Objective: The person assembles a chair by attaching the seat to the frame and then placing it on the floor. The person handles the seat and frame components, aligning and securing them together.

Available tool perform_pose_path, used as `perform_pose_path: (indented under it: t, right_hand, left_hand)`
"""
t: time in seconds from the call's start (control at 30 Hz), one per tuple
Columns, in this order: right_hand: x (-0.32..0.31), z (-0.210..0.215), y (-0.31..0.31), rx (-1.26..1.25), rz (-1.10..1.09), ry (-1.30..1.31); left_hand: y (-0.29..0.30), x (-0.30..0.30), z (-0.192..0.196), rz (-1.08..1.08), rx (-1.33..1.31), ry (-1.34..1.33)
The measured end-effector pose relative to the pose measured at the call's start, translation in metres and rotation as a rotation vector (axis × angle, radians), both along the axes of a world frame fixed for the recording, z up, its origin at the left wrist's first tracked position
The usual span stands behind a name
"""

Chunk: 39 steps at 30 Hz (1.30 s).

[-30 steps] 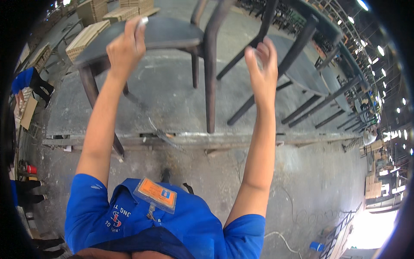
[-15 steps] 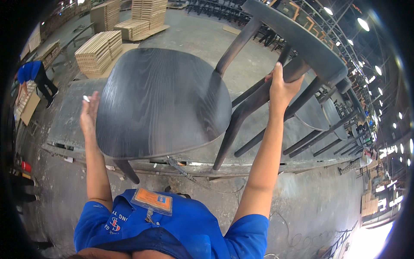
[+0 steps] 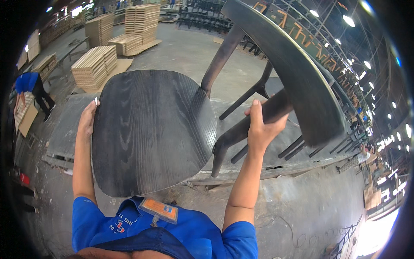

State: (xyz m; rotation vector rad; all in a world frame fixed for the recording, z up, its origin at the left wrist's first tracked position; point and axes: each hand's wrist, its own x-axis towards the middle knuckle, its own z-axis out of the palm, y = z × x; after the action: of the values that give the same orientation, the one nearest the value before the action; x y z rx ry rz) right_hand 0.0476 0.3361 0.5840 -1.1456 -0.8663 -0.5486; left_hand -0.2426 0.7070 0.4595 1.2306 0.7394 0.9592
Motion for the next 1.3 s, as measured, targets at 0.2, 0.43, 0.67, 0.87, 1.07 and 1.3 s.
perform_pose_path:
  t: [0.2,0.43,0.67,0.87,1.07,1.3]
  right_hand:
    - [-0.093,-0.029,-0.035,0.051,0.072,-0.057]
    - [-0.184,-0.069,-0.103,0.152,0.163,0.023]
    - [-0.26,-0.129,-0.207,0.16,0.295,0.048]
    - [-0.355,-0.152,-0.276,0.215,0.164,0.052]
    - [-0.494,-0.182,-0.319,0.191,-0.007,-0.064]
    - [-0.661,-0.203,-0.358,0.161,-0.175,0.071]
  left_hand:
    - [0.006,-0.035,-0.035,0.159,0.13,0.043]
    - [-0.075,-0.121,-0.096,0.332,0.195,-0.059]
    - [-0.162,-0.214,-0.14,0.236,-0.088,-0.373]
    - [-0.199,-0.274,-0.122,0.084,-0.094,-0.501]
    - [-0.201,-0.333,-0.093,-0.117,-0.019,-0.529]
    - [-0.219,-0.368,-0.078,-0.378,-0.048,-0.458]
